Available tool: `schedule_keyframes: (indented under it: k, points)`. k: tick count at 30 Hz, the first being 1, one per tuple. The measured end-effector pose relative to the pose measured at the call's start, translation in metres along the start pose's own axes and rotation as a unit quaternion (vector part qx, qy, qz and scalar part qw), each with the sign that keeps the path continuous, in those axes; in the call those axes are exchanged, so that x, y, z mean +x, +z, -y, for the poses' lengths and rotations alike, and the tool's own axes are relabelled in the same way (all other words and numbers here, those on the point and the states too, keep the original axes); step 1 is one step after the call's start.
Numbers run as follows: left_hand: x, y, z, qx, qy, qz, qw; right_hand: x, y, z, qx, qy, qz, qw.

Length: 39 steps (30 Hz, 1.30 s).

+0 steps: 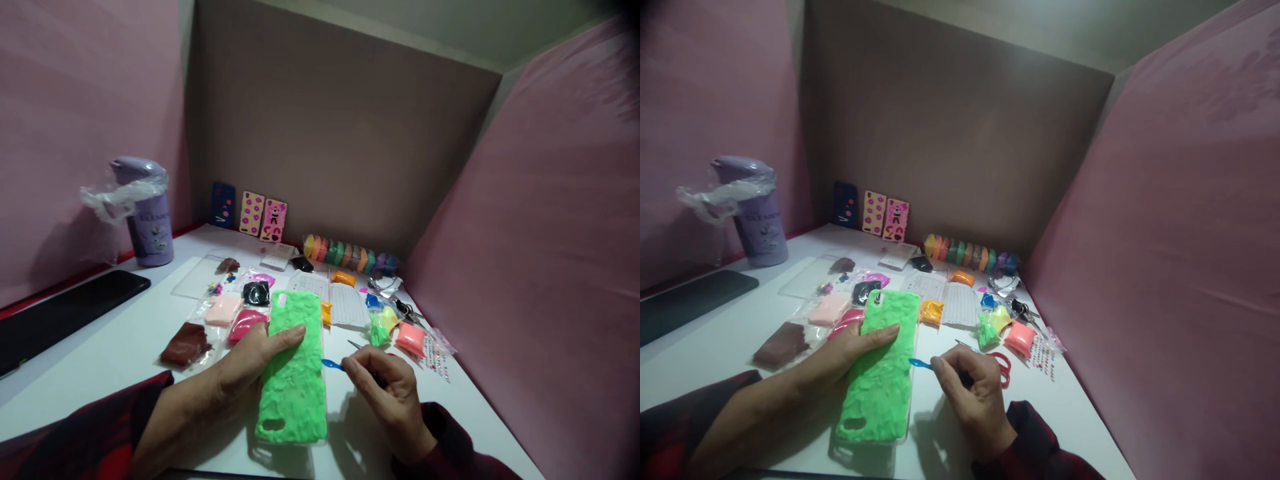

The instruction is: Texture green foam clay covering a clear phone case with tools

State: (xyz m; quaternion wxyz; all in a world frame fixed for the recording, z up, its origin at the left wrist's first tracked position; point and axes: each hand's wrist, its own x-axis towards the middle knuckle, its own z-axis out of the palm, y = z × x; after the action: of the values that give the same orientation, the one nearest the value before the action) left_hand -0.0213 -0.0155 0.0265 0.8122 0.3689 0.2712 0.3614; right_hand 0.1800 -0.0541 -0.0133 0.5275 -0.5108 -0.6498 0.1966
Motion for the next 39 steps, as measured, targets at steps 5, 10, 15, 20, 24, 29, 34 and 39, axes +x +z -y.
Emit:
schedule_keyframes:
  k: [5,10,15,20,24,29,34,39]
  points:
    - [0.022,-0.008,0.007,0.035,-0.001,0.004,0.999,-0.001,0.003,-0.004,-0.026,-0.015,0.030,0.999]
    - [0.035,-0.010,0.010,0.051,0.010,-0.016,0.999,-0.001,0.002,-0.007,-0.019,-0.017,0.021,0.999]
    - [0.033,-0.009,0.009,0.054,0.001,-0.010,0.998,-0.003,0.001,-0.001,-0.008,-0.013,-0.003,1.000]
    - [0.035,-0.011,0.011,0.057,-0.002,-0.019,0.998,-0.003,0.004,-0.002,-0.027,-0.035,0.029,0.999]
    - [0.035,-0.012,0.011,0.054,0.003,-0.012,0.998,-0.002,0.003,-0.004,-0.026,-0.038,0.015,0.999]
    - [0.035,-0.012,0.010,0.059,-0.005,-0.011,0.998,-0.001,0.002,-0.006,-0.041,-0.033,0.039,0.998]
    - [0.034,-0.010,0.010,0.060,-0.005,-0.003,0.998,-0.001,0.003,-0.004,-0.023,-0.017,0.009,1.000]
    - [0.034,-0.011,0.011,0.075,-0.001,0.000,0.997,0.001,0.004,-0.005,-0.031,-0.025,0.015,0.999]
